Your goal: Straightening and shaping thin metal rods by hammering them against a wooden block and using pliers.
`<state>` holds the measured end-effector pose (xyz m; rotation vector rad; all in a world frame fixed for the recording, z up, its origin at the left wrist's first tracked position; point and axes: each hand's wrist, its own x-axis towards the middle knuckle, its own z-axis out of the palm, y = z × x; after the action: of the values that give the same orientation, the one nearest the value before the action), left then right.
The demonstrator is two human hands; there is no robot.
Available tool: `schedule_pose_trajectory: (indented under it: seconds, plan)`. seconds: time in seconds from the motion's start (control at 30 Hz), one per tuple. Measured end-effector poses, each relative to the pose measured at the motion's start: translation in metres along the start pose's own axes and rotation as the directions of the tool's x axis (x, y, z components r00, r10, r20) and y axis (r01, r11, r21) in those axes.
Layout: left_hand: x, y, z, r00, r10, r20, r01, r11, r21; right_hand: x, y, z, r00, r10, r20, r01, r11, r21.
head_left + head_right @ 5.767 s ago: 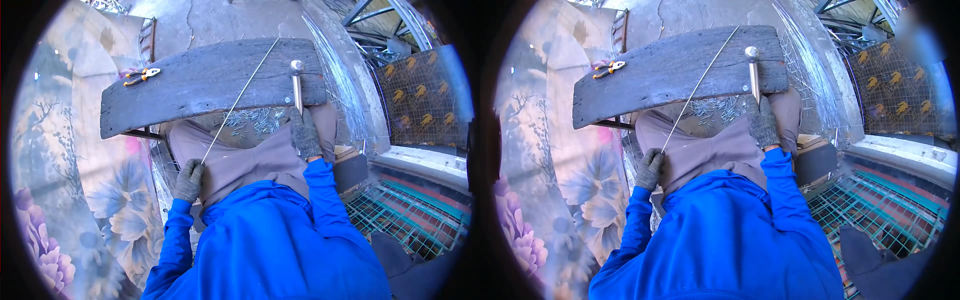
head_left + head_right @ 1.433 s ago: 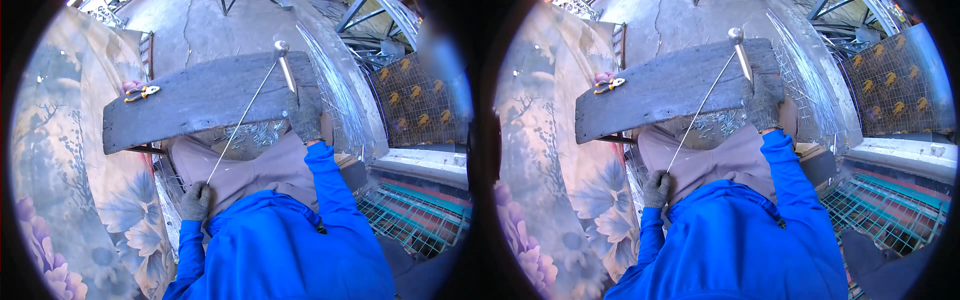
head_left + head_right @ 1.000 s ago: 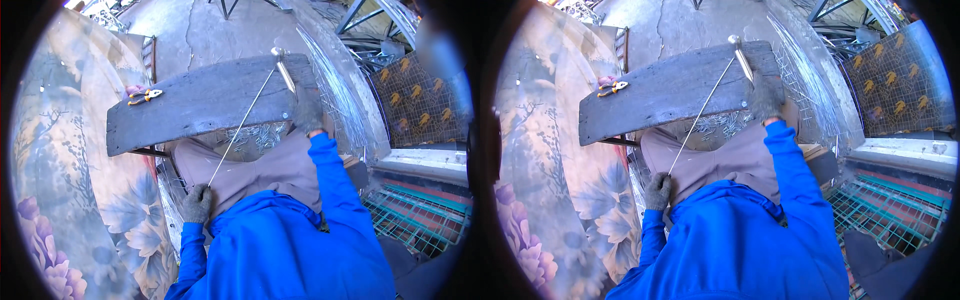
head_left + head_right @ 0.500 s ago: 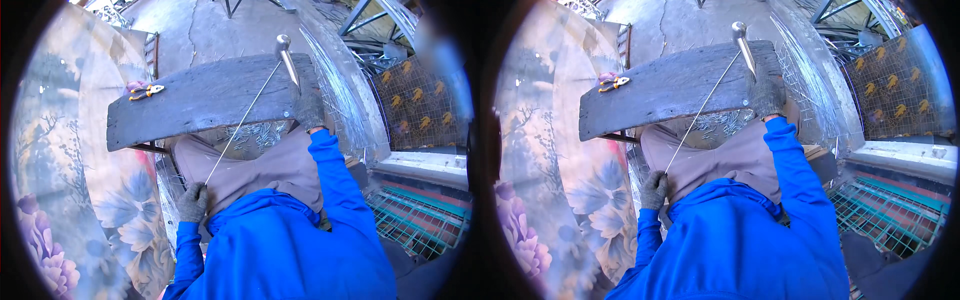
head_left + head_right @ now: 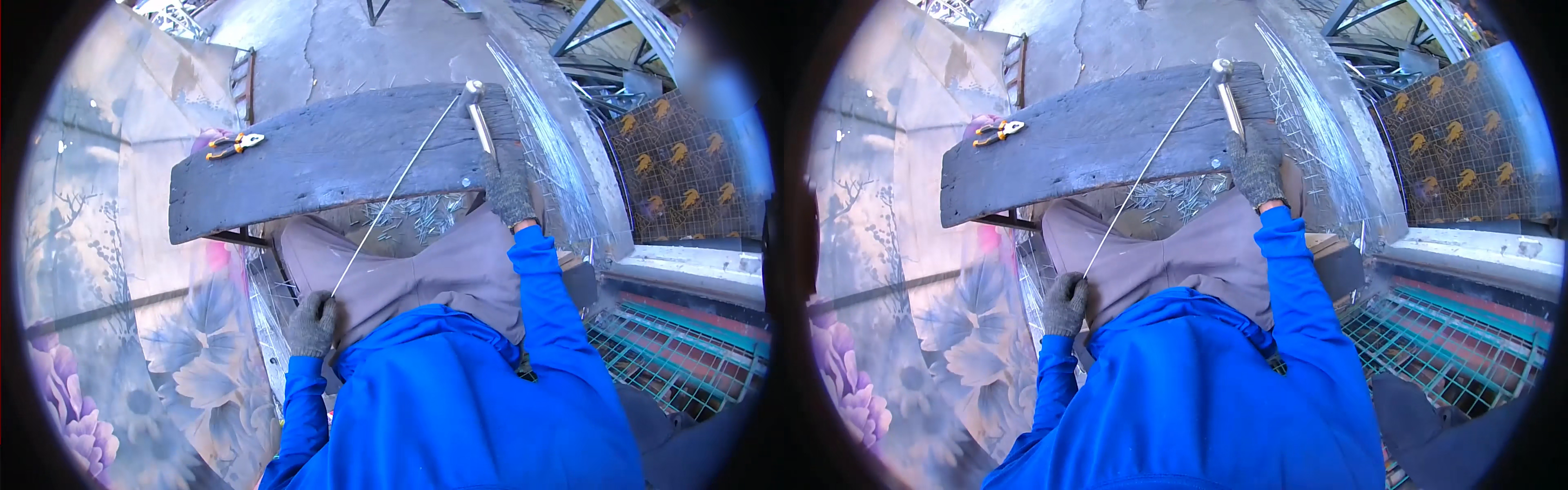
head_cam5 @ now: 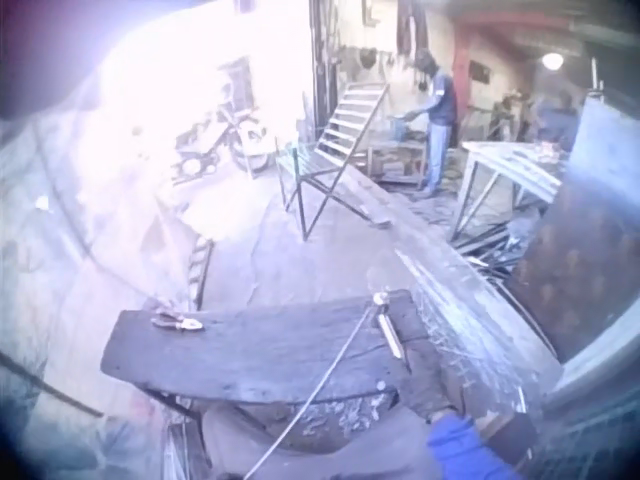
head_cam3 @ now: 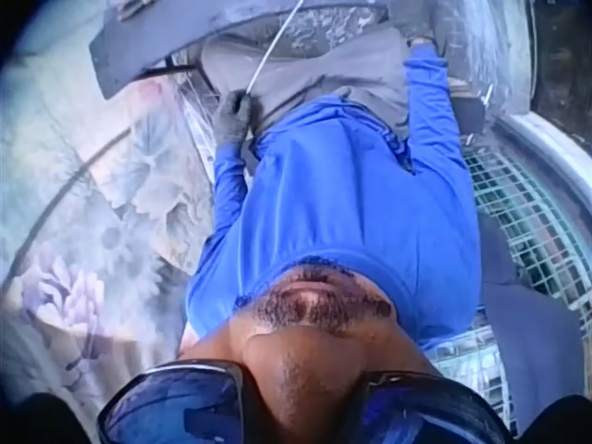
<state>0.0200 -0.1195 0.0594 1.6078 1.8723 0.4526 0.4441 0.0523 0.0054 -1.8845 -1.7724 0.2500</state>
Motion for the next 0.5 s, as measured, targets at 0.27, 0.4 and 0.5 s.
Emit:
schedule_pose_trajectory:
  seconds: [0.27, 0.4, 0.5]
  plan:
    - [0.0, -0.009, -0.005, 0.999, 0.039, 0.001, -0.039, 0.998, 0.043, 0.034, -0.081, -0.069, 0.95, 0.252, 0.186, -0.284, 0.944, 0.169]
    - [-0.001, -0.002, -0.005, 0.997, 0.074, -0.008, -0.073, 0.993, 0.091, 0.029, -0.071, -0.049, 0.981, 0.109, -0.161, -0.08, 0.981, 0.178]
    - [-0.001, -0.003, -0.005, 0.998, 0.06, -0.018, -0.059, 0.997, 0.048, 0.031, -0.065, -0.047, 0.99, 0.135, -0.048, -0.13, 0.987, 0.098]
